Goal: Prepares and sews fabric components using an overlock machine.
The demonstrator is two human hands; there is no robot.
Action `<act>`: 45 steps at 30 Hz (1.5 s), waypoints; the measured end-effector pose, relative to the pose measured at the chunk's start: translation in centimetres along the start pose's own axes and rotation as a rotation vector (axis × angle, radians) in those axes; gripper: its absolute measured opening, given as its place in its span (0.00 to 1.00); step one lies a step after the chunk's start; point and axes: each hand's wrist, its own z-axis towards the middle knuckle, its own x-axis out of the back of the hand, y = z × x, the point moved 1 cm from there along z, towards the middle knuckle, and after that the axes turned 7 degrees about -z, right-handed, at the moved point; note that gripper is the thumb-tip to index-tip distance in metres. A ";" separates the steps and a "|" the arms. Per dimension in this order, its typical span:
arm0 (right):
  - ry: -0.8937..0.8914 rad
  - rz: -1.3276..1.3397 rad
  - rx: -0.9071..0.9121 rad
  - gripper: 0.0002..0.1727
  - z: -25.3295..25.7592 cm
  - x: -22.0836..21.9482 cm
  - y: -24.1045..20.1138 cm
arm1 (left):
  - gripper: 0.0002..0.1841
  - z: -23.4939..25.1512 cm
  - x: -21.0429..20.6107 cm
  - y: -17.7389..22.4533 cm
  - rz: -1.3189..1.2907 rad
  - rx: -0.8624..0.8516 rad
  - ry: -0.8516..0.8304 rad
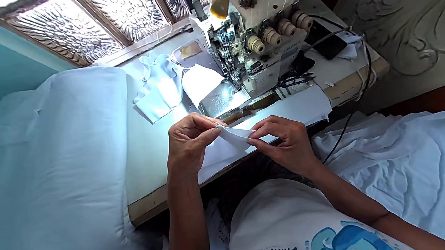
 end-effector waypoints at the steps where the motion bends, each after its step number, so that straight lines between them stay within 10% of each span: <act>1: 0.018 -0.020 0.015 0.04 0.0 0.0 -0.1 | 0.08 0.1 -0.1 -0.1 -0.011 -0.002 0.002; 7: 0.085 -0.117 0.082 0.04 0.5 -1.0 -0.2 | 0.13 1.2 -0.8 -0.7 0.069 -0.033 0.126; 22: 0.063 -0.220 -0.183 0.09 3.5 -2.6 3.3 | 0.11 6.2 -3.6 -4.7 1.430 -0.215 0.208; 45: 0.060 -0.592 -0.097 0.15 3.7 -3.1 3.4 | 0.14 5.7 -3.7 -3.5 1.402 -0.072 0.063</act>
